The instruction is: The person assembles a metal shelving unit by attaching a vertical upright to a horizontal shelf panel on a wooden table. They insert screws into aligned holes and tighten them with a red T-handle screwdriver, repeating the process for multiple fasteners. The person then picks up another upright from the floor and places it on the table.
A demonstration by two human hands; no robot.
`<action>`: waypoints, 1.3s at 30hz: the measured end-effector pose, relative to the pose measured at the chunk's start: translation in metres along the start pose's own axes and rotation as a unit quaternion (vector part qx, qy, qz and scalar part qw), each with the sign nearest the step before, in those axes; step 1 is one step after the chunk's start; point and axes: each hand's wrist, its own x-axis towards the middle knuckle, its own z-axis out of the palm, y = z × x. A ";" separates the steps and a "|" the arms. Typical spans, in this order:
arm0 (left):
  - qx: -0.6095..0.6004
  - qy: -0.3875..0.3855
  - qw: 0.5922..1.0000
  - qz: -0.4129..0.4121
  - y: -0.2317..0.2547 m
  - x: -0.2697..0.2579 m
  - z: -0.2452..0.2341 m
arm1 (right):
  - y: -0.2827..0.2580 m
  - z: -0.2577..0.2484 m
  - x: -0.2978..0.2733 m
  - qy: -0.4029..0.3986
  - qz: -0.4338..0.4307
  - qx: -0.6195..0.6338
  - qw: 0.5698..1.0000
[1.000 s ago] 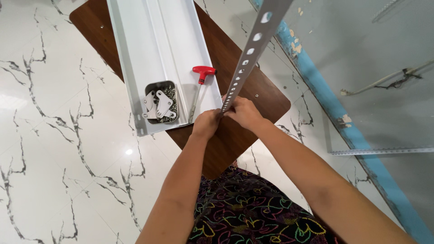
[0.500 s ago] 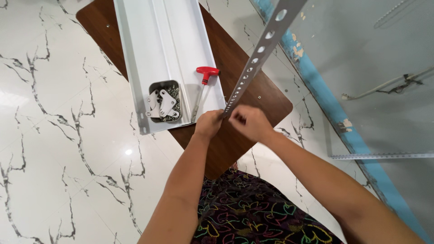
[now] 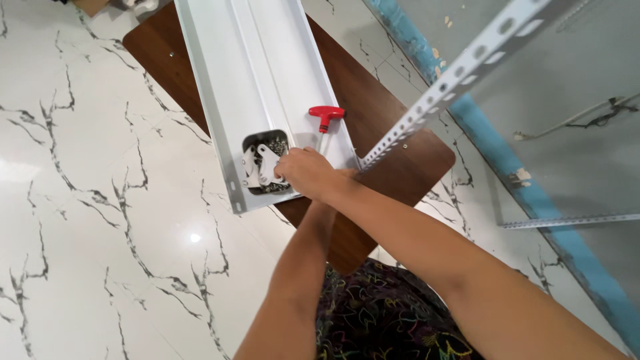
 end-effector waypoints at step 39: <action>0.095 -0.113 0.976 -0.161 0.053 0.007 -0.032 | 0.142 0.002 -0.283 0.063 0.486 0.077 0.868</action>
